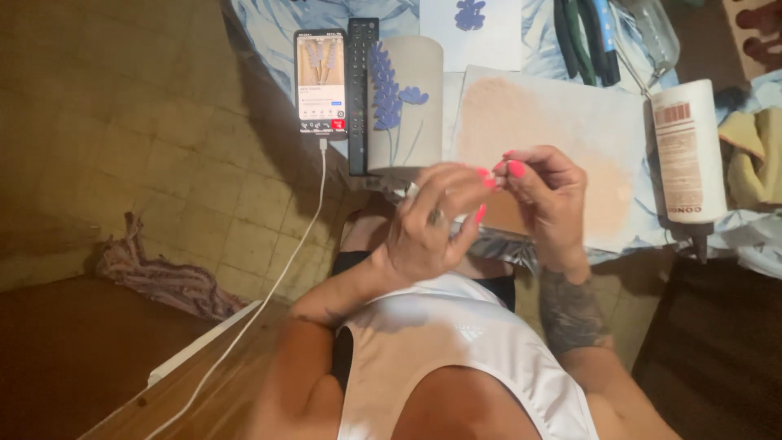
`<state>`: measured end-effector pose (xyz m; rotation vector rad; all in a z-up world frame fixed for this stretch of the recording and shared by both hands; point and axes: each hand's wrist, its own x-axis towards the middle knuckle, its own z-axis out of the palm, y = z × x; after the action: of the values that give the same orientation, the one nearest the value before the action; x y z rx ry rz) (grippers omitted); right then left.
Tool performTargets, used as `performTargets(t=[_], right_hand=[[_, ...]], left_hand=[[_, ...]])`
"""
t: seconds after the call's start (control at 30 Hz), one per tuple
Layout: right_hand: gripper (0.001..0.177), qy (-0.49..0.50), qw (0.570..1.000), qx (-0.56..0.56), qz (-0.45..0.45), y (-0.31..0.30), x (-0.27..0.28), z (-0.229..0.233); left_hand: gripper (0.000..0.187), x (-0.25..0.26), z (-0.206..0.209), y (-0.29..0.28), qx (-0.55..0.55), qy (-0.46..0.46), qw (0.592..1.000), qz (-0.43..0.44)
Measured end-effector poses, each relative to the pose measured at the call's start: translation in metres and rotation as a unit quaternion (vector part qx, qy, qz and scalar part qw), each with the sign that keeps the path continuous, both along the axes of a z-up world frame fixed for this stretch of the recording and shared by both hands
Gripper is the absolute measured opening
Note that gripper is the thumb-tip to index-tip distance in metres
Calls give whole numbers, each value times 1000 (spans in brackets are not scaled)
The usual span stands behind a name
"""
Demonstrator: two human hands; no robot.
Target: Decorating a white cylindrical object by gluing small blue floral cutouts onto its surface.
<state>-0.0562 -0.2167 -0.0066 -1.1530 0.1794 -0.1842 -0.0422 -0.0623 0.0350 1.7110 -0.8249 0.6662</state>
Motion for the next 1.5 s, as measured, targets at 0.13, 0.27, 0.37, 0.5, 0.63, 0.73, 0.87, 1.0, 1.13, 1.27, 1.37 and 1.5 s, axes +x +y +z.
performTargets(t=[0.13,0.27,0.37,0.5,0.63,0.73,0.87,1.0,1.13,1.27,1.37,1.5], right_hand=[[15,-24,999,43,-7,8,-13,-10],[16,-49,997,56,-35,11,-18,-9],[14,-58,996,45,-51,15,-21,-8],[15,-61,996,-16,-67,18,-23,-3],[13,-54,994,-40,-81,18,-25,7],[15,-61,994,-69,-55,19,-28,15],[18,-66,993,-90,-34,15,-29,10],[21,-59,994,-85,-30,16,-33,20],[21,-66,991,-113,-25,13,-37,24],[20,-71,987,-144,-24,12,-39,26],[18,-67,986,-154,-22,13,-41,29],[19,-54,986,-155,-19,15,-40,31]], left_hand=[[22,-8,5,-9,11,34,999,1],[22,-18,-9,-16,-2,62,998,10],[22,-22,-9,-19,-17,89,996,-10],[22,-21,-5,-23,-1,106,994,-15],[22,-17,-12,-27,10,103,995,-7],[21,-16,-16,-28,-3,116,993,11],[20,-15,-20,-29,-25,130,991,26],[19,-14,-23,-31,-32,133,990,27],[18,-14,-26,-32,-18,115,992,41],[17,-13,-29,-32,25,70,995,68],[17,-14,-28,-34,26,52,995,82],[17,-14,-37,-33,22,44,995,89]])
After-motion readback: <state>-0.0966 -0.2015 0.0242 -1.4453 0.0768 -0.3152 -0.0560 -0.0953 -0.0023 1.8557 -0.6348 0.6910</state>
